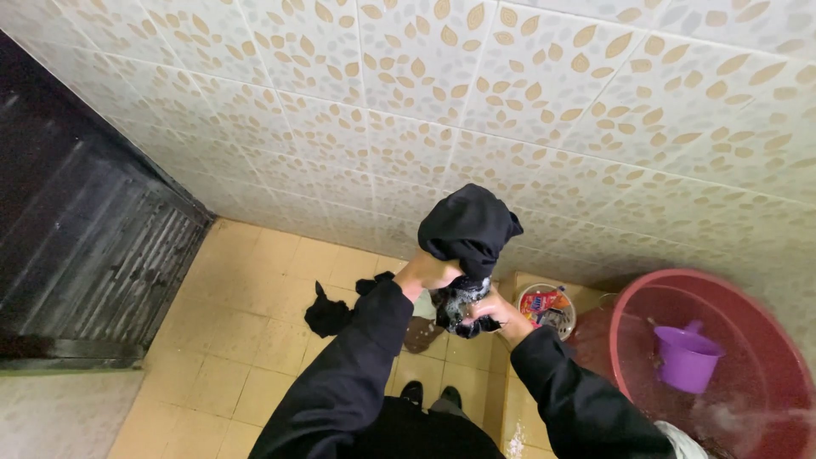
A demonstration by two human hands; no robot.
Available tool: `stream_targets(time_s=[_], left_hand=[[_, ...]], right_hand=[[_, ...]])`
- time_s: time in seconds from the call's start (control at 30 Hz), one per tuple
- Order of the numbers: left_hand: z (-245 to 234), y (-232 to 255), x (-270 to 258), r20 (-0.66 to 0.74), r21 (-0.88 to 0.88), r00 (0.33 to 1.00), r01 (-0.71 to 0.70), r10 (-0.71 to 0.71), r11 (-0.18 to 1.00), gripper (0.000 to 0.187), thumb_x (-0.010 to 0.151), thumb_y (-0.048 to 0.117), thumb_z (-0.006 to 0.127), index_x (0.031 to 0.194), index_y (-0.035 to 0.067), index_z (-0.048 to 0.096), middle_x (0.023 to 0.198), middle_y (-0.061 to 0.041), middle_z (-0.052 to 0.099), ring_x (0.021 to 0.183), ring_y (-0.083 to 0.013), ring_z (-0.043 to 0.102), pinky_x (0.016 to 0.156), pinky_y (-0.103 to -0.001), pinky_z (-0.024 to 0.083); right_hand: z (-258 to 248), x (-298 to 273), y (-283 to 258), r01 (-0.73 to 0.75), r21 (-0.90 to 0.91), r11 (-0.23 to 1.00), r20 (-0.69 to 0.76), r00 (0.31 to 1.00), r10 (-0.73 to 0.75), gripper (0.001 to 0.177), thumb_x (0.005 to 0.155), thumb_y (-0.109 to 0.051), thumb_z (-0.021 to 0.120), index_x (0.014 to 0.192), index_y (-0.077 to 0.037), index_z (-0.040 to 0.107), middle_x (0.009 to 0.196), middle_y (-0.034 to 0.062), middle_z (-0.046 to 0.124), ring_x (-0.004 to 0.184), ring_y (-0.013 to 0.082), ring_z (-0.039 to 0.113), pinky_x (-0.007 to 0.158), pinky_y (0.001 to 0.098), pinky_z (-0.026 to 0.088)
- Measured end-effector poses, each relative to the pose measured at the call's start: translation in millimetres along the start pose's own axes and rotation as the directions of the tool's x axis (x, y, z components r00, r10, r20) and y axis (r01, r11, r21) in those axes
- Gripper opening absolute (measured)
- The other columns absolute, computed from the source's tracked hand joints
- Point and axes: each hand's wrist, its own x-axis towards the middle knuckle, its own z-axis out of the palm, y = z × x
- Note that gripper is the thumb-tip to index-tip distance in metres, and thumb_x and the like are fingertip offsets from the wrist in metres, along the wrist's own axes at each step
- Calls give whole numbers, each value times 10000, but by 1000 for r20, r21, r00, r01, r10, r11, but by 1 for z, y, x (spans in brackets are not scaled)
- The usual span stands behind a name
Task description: Rinsing clothes by hand using a plastic scoop to pour water from a bucket onto the garments.
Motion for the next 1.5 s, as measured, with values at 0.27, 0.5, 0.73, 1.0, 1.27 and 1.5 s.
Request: stream_targets(time_s=[0.27, 0.5, 0.73, 1.0, 1.27, 1.5], left_hand=[[6, 78, -12, -49, 25, 999, 22, -21, 999, 386, 728, 283, 862, 999, 30, 755, 990, -184, 741, 1022, -240, 694, 908, -426, 560], [16, 151, -27, -87, 78, 996, 42, -35, 996, 380, 696, 269, 852, 1010, 77, 761, 987, -143, 750, 1025, -245, 713, 903, -414, 573], [22, 222, -46, -119, 130, 991, 82, -66, 988, 389, 663, 254, 842, 1021, 124, 767, 984, -103, 759, 1028, -249, 733, 898, -402, 587], [31, 315, -82, -131, 198, 982, 158, -133, 967, 426, 651, 245, 801, 1054, 121, 745, 1008, -128, 762, 1040, -332, 737, 888, -452, 589], [20, 304, -90, -70, 91, 994, 93, -87, 991, 453, 702, 207, 763, 1135, 87, 705, 1136, -209, 739, 1141, -412, 694, 942, -518, 563], [4, 332, -88, -232, -35, 930, 285, -285, 958, 722, 639, 304, 840, 1296, 56, 672, 1303, -189, 671, 1275, -315, 606, 1123, -468, 461]], right_hand=[[-15, -15, 21, -47, -87, 995, -42, 998, 44, 547, 372, 293, 739, 907, 179, 733, 685, 317, 629, 643, 338, 645, 579, 522, 569], [114, -38, -74, -40, 64, 997, -80, 996, 45, 625, 319, 317, 706, 929, 186, 659, 678, 316, 594, 600, 452, 646, 529, 523, 547], [209, -61, -145, -2, 102, 995, 115, 993, -10, 567, 344, 282, 691, 900, 174, 672, 717, 338, 610, 658, 453, 661, 529, 533, 563], [263, -112, -173, 44, 274, 961, 255, 960, -117, 630, 483, 230, 751, 1109, 178, 695, 950, 314, 713, 935, 431, 724, 772, 566, 585], [269, -94, -194, 181, 213, 960, 596, 755, -274, 582, 495, 122, 801, 1050, 232, 664, 967, 370, 690, 915, 490, 730, 720, 565, 606], [149, -128, -153, 155, -81, 985, -175, 970, -167, 786, 541, 61, 840, 1288, 115, 600, 1242, 379, 672, 1164, 492, 657, 973, 615, 498]])
